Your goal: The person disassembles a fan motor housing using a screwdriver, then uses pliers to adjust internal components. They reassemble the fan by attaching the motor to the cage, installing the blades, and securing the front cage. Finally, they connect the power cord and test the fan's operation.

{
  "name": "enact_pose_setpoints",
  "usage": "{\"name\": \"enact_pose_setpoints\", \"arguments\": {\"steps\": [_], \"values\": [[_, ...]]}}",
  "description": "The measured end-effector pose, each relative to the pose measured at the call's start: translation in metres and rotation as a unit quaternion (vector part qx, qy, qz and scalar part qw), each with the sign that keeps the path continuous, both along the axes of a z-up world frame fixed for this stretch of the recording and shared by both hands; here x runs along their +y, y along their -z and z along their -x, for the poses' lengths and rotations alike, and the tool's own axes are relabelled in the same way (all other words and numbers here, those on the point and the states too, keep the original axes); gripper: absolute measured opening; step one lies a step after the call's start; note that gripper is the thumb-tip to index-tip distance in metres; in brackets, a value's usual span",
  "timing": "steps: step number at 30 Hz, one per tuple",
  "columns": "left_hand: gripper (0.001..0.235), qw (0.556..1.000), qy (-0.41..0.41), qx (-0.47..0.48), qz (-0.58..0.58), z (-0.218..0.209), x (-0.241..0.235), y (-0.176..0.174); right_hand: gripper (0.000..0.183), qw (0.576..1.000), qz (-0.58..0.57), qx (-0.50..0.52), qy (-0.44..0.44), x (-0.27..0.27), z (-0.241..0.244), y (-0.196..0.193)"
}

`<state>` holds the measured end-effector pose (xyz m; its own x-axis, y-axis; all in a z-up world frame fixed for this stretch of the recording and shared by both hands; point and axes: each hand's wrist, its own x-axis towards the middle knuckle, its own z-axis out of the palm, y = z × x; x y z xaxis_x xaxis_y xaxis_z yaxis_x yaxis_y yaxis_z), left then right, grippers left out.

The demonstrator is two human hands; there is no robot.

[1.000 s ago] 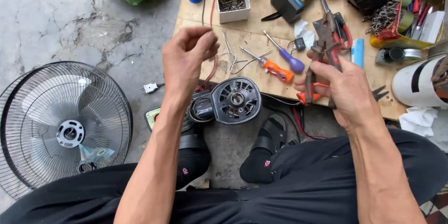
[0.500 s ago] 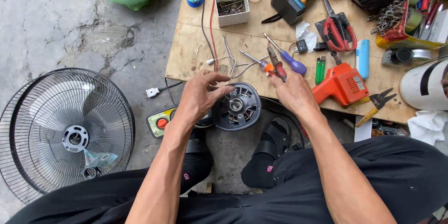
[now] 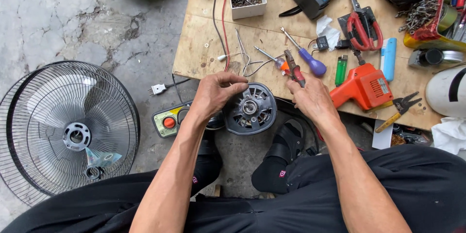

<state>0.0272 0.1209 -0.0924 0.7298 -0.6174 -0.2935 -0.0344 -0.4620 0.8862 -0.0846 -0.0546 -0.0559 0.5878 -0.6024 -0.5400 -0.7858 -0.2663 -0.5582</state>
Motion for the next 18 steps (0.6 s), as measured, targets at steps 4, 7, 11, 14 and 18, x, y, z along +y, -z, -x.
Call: {"name": "enact_pose_setpoints", "arguments": {"steps": [4, 7, 11, 14, 18], "values": [[0.015, 0.995, -0.019, -0.088, 0.052, 0.007, 0.002, 0.001, 0.023, 0.993, -0.049, -0.082, 0.064, 0.004, 0.003, 0.002], [0.013, 0.985, -0.018, -0.149, 0.079, 0.012, 0.004, 0.0, 0.022, 0.979, -0.081, -0.156, 0.101, 0.006, 0.008, 0.011], [0.011, 0.98, -0.043, -0.157, 0.117, 0.015, 0.005, 0.014, 0.021, 0.966, -0.114, -0.203, 0.11, 0.013, 0.01, 0.003], [0.011, 0.978, -0.058, -0.152, 0.13, 0.016, 0.004, 0.018, 0.022, 0.974, -0.098, -0.188, 0.076, 0.018, 0.008, -0.004], [0.01, 0.977, -0.07, -0.146, 0.137, 0.018, 0.004, 0.016, 0.021, 0.976, -0.094, -0.184, 0.064, 0.02, 0.007, 0.0]]}}
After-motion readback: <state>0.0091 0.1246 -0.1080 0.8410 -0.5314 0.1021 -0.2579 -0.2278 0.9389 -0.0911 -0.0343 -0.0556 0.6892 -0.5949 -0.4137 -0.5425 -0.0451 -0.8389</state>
